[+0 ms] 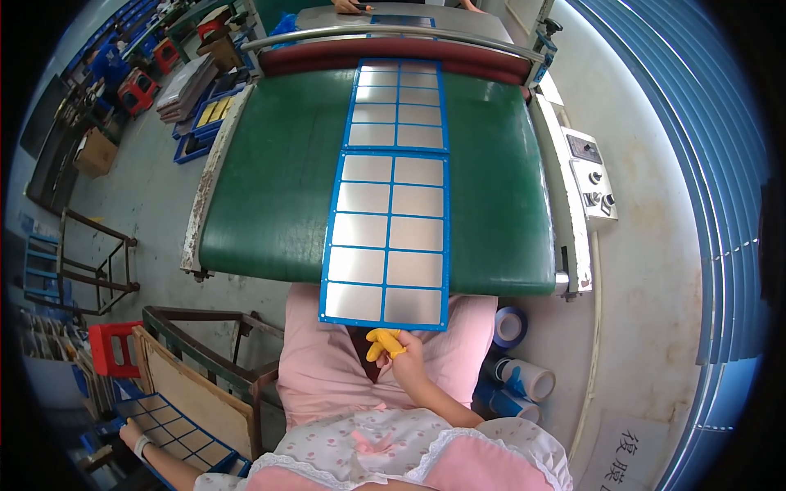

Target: The person sorts rectangular filters by hand, then places them onto a moving conveyor belt.

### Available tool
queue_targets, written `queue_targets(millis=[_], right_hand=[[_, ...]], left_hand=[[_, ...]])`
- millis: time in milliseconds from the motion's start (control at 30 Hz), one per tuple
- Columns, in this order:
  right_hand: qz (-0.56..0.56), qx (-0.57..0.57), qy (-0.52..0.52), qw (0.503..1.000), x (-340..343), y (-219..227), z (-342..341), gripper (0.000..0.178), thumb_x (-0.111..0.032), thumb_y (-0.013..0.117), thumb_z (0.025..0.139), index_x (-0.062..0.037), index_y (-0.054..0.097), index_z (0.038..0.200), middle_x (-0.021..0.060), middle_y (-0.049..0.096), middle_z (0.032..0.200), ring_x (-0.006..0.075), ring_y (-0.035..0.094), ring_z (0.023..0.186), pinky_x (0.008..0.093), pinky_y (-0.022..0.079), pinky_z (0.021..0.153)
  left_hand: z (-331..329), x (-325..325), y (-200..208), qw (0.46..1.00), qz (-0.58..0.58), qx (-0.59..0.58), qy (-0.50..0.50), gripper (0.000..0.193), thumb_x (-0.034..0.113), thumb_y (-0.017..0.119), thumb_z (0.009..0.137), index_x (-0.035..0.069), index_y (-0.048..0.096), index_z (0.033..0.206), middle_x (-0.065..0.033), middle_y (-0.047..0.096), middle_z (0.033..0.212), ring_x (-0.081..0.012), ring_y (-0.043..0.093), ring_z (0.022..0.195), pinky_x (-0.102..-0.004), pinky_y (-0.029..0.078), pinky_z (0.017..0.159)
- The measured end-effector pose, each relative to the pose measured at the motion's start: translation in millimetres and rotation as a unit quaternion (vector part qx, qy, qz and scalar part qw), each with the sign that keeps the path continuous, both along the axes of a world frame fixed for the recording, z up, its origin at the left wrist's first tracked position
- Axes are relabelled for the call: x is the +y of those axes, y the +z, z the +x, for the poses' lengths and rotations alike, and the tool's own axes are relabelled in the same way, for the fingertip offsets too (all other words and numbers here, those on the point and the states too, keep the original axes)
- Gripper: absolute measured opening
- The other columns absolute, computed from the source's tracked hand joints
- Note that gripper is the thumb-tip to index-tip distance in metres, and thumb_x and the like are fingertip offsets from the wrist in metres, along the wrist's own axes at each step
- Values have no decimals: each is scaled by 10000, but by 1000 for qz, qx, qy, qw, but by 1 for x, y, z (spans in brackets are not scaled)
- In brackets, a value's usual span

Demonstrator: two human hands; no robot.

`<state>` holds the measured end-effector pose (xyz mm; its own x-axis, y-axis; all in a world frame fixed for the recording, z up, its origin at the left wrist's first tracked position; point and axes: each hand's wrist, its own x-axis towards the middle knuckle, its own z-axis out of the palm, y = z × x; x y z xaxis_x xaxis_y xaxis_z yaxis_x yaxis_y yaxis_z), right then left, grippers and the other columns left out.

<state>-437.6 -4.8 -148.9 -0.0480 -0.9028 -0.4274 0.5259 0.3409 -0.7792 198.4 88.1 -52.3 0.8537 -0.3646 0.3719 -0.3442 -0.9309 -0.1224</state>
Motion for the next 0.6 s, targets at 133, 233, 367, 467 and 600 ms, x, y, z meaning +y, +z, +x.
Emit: queue_targets(millis=[133, 233, 367, 467, 600], right_hand=[[-12, -26, -18, 999, -6, 4, 1, 190, -140, 407, 799, 8, 525, 803, 82, 542, 600, 79, 443, 440, 165, 329, 406], [-11, -35, -21, 999, -9, 6, 1, 186, -148, 414, 796, 1, 525, 809, 79, 542, 593, 77, 441, 430, 163, 325, 402], [-14, -30, -27, 999, -14, 2, 1, 189, -159, 414, 796, -8, 526, 809, 73, 541, 588, 70, 434, 420, 159, 317, 398], [-19, -26, -44, 999, -16, 3, -1, 195, -171, 412, 797, -9, 521, 800, 70, 536, 577, 70, 426, 406, 157, 309, 390], [-19, -43, -27, 999, -21, 1, -2, 165, -42, 376, 769, 11, 513, 842, 82, 533, 605, 65, 427, 440, 148, 330, 414]], left_hand=[[-64, -43, 28, 1000, -10, -8, -11, 392, 332, 440, 746, 9, 506, 958, -169, 509, 951, -303, 477, 880, -372, 379, 738], [-91, -55, 44, 1000, -17, -14, -20, 392, 330, 438, 747, 8, 505, 960, -169, 510, 948, -302, 480, 877, -370, 379, 737], [-142, -67, 63, 999, -22, -21, -28, 393, 328, 436, 748, 6, 503, 963, -170, 512, 945, -301, 483, 873, -368, 379, 737], [-111, -63, 74, 999, -26, -25, -36, 394, 327, 435, 749, 4, 501, 965, -171, 513, 942, -300, 485, 870, -367, 379, 736], [-151, -69, 106, 990, -111, -37, -78, 394, 307, 388, 781, -25, 495, 966, -153, 530, 913, -264, 514, 814, -335, 391, 731]])
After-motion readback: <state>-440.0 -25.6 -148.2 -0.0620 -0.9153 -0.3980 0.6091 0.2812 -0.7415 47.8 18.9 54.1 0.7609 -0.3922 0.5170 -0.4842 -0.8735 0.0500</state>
